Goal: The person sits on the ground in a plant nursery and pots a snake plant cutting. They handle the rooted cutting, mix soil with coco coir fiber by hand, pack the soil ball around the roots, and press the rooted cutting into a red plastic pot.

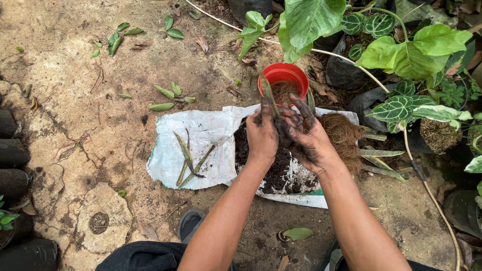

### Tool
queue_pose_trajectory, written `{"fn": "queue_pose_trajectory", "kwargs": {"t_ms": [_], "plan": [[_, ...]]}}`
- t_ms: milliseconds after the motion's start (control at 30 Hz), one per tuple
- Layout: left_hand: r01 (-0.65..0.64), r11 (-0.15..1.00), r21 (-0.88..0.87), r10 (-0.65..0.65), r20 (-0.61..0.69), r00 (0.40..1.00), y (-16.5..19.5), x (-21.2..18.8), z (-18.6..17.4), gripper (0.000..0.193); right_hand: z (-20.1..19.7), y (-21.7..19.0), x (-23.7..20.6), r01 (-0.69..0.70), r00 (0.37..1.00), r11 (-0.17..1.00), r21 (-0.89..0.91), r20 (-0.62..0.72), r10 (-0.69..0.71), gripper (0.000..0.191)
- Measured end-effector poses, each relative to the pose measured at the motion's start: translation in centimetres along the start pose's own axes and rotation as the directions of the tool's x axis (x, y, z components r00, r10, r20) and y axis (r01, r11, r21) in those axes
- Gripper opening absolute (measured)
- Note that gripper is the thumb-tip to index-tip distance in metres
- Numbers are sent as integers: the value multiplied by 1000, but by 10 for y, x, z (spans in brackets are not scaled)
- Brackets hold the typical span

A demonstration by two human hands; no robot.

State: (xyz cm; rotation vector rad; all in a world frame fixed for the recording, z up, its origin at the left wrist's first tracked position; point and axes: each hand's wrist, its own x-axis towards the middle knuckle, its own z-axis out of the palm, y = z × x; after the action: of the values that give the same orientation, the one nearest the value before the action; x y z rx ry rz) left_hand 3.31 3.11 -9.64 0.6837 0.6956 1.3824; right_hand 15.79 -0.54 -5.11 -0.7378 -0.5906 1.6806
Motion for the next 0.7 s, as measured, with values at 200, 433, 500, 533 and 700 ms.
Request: {"fn": "queue_pose_trajectory", "kwargs": {"t_ms": [200, 433, 500, 533, 700], "plan": [[123, 989, -87, -128, -48, 991, 30, 1, 17, 50, 15, 6, 3, 174, 984, 969, -176, 2, -176, 80], [-89, 926, 366, 28, 168, 985, 44, -13, 42, 36, 18, 4, 8, 260, 934, 949, -179, -203, -294, 57], [-68, 937, 343, 15, 156, 988, 46, -16, 45, 35, 17, 2, 6, 255, 940, 963, -86, -213, -268, 51], [-96, 934, 344, 34, 183, 983, 48, -16, 45, 35, 17, 2, 5, 256, 946, 967, -19, -202, -254, 48], [16, 928, 372, -88, 176, 980, 54, -13, 40, 34, 9, 3, 4, 158, 975, 978, 138, -177, -133, 42]]}}
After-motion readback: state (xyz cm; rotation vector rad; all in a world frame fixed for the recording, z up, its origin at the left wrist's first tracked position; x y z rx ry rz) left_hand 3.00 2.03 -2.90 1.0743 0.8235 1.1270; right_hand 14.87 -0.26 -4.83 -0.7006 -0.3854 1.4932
